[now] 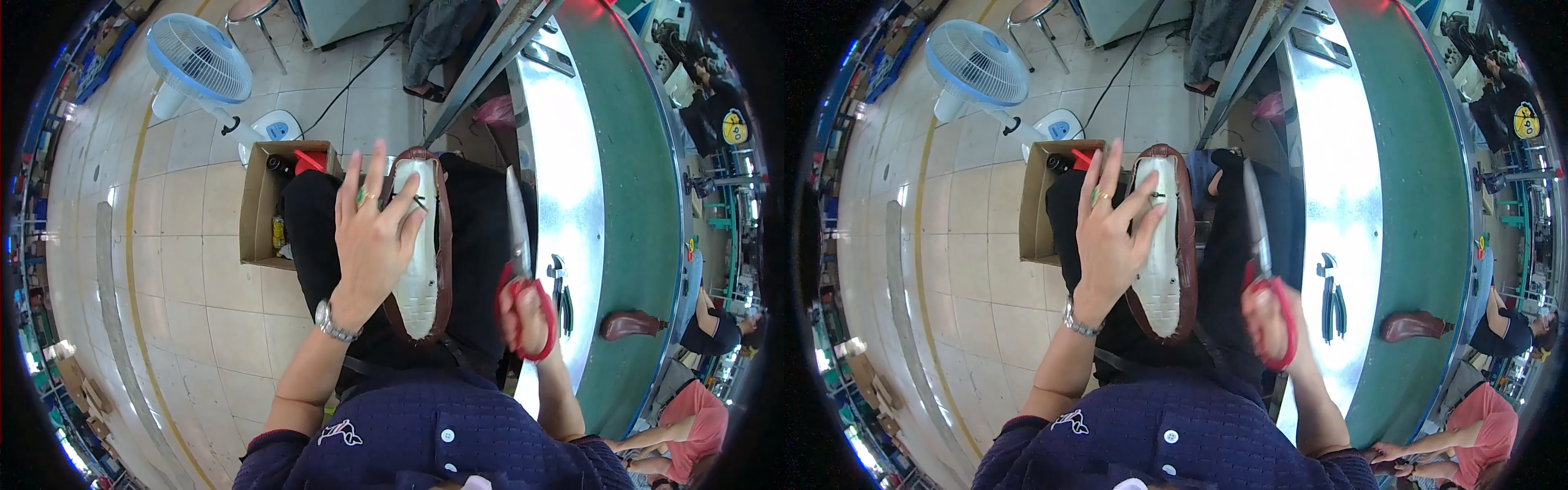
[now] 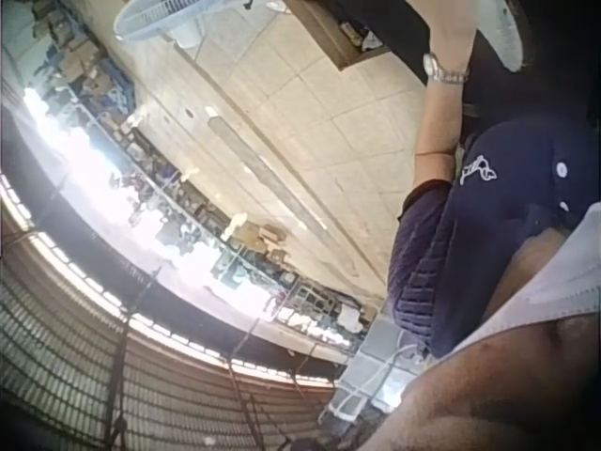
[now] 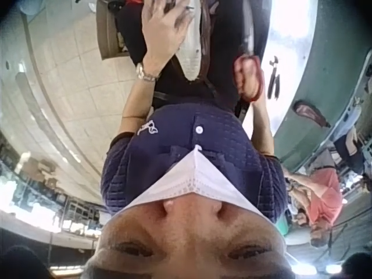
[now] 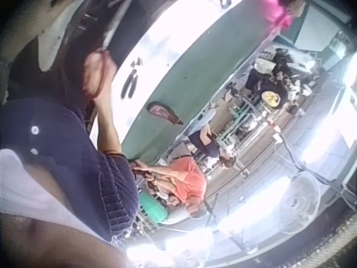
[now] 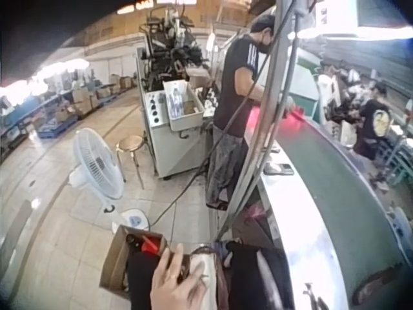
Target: Pulling and securing the shoe upper onto the last using pliers and a hammer.
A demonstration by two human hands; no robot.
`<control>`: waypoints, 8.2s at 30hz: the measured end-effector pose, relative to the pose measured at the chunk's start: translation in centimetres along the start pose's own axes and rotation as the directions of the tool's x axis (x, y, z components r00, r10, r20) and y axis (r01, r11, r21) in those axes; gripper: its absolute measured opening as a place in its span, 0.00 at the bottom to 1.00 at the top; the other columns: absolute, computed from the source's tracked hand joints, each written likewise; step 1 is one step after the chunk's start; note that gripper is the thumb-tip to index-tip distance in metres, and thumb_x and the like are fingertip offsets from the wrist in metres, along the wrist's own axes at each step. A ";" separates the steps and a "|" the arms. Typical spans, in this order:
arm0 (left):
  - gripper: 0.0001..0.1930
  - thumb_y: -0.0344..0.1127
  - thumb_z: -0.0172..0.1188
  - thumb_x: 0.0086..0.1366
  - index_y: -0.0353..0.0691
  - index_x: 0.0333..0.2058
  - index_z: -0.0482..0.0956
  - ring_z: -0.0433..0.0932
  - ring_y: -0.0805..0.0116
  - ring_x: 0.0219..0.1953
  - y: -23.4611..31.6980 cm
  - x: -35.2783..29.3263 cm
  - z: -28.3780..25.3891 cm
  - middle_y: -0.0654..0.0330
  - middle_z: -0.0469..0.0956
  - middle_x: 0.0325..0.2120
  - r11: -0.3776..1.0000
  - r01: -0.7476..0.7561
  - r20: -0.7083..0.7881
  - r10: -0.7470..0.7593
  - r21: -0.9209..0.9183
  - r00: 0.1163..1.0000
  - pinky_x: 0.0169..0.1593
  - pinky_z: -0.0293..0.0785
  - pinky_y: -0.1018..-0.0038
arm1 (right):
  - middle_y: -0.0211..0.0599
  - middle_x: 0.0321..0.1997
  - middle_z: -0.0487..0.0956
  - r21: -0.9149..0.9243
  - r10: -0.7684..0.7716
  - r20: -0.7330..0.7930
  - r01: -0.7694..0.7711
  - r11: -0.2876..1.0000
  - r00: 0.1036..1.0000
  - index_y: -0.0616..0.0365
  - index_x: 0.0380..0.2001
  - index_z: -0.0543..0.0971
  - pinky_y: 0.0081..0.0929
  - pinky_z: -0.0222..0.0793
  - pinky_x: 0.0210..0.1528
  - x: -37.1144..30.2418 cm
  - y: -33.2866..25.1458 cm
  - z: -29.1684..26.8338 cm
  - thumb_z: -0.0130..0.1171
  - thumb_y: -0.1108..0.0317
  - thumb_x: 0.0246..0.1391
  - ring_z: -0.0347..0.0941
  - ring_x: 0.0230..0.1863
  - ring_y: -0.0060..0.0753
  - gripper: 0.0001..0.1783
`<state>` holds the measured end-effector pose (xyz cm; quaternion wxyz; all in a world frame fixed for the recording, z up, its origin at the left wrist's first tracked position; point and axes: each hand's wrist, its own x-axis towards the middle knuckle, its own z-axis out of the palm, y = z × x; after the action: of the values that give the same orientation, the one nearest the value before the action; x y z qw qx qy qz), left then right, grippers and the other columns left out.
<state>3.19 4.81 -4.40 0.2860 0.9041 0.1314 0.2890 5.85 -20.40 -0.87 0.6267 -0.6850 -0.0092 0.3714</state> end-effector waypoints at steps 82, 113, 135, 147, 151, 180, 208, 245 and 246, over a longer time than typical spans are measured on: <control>0.23 0.44 0.65 0.57 0.31 0.45 0.79 0.76 0.51 0.49 4.3 6.1 8.1 0.49 0.79 0.42 0.874 -0.324 0.564 0.482 -0.362 0.671 0.57 0.68 0.61 | 0.36 0.30 0.79 -0.262 -0.417 -0.172 0.366 0.893 0.893 0.63 0.69 0.49 0.20 0.70 0.37 5.5 -8.5 -2.8 0.47 0.70 0.66 0.73 0.30 0.23 0.33; 0.22 0.46 0.56 0.68 0.30 0.24 0.76 0.67 0.74 0.18 2.0 16.2 12.8 0.61 0.68 0.12 0.969 0.069 0.666 0.110 -0.237 0.738 0.23 0.62 0.68 | 0.31 0.34 0.75 0.339 0.046 0.131 -0.088 0.937 0.990 0.53 0.68 0.54 0.27 0.77 0.37 11.2 -6.1 -6.3 0.50 0.68 0.65 0.74 0.33 0.25 0.31; 0.43 0.28 0.73 0.41 0.28 0.58 0.65 0.69 0.49 0.56 5.9 5.4 9.4 0.46 0.72 0.52 0.964 -0.244 0.324 0.264 -0.101 0.908 0.60 0.64 0.61 | 0.60 0.27 0.76 -0.760 -0.417 0.148 0.373 0.533 0.897 0.58 0.66 0.55 0.48 0.66 0.29 9.3 -4.5 -7.1 0.55 0.71 0.59 0.74 0.27 0.62 0.34; 0.40 0.34 0.73 0.43 0.28 0.56 0.68 0.71 0.50 0.56 4.6 4.1 9.7 0.45 0.72 0.53 0.928 -0.370 0.293 0.368 -0.051 0.883 0.60 0.66 0.61 | 0.54 0.25 0.77 -0.926 -0.385 0.248 0.334 0.174 0.889 0.57 0.66 0.56 0.47 0.68 0.21 8.5 -5.1 -7.5 0.54 0.68 0.56 0.76 0.22 0.55 0.35; 0.36 0.37 0.70 0.48 0.28 0.55 0.70 0.70 0.48 0.55 4.2 4.9 10.0 0.43 0.71 0.54 0.849 -0.527 0.256 0.499 0.050 0.828 0.59 0.66 0.59 | 0.49 0.26 0.78 -0.925 -0.460 0.277 0.104 -0.365 0.844 0.54 0.68 0.57 0.42 0.72 0.24 7.7 -5.8 -5.9 0.52 0.74 0.49 0.78 0.23 0.47 0.39; 0.35 0.38 0.67 0.52 0.27 0.56 0.69 0.68 0.46 0.59 4.3 4.0 10.5 0.43 0.69 0.57 0.853 -0.519 0.260 0.488 0.063 0.833 0.61 0.63 0.57 | 0.53 0.22 0.78 -0.772 -0.532 -0.142 0.244 0.587 0.835 0.53 0.65 0.58 0.47 0.70 0.29 12.0 -6.4 -6.9 0.55 0.63 0.60 0.77 0.24 0.54 0.32; 0.30 0.35 0.66 0.57 0.27 0.55 0.66 0.66 0.41 0.57 2.4 3.3 10.0 0.41 0.69 0.52 0.863 -0.504 0.220 0.486 0.030 0.846 0.60 0.63 0.54 | 0.52 0.30 0.79 -0.893 -0.527 0.136 0.334 0.301 0.839 0.48 0.64 0.59 0.48 0.72 0.32 11.2 -7.7 -3.5 0.55 0.68 0.54 0.79 0.31 0.55 0.34; 0.31 0.31 0.61 0.52 0.19 0.54 0.67 0.66 0.45 0.58 2.8 3.2 5.0 0.37 0.70 0.52 0.725 -0.557 0.423 0.392 0.405 0.817 0.69 0.51 0.59 | 0.49 0.18 0.76 -0.962 -0.425 0.177 0.247 0.115 0.888 0.48 0.70 0.51 0.46 0.67 0.23 9.9 -6.0 -0.3 0.55 0.68 0.58 0.74 0.21 0.56 0.39; 0.31 0.30 0.61 0.52 0.19 0.54 0.67 0.65 0.43 0.60 2.5 3.1 5.4 0.36 0.69 0.54 0.753 -0.527 0.419 0.364 0.393 0.832 0.69 0.52 0.59 | 0.49 0.18 0.76 -0.962 -0.430 0.182 0.251 0.111 0.885 0.48 0.70 0.51 0.46 0.67 0.23 10.2 -6.9 -0.3 0.55 0.68 0.58 0.74 0.21 0.56 0.39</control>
<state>9.03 1.70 -5.18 -0.0154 0.9850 -0.0694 0.1571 16.54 -14.29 0.00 0.1219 -0.9248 -0.3520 0.0772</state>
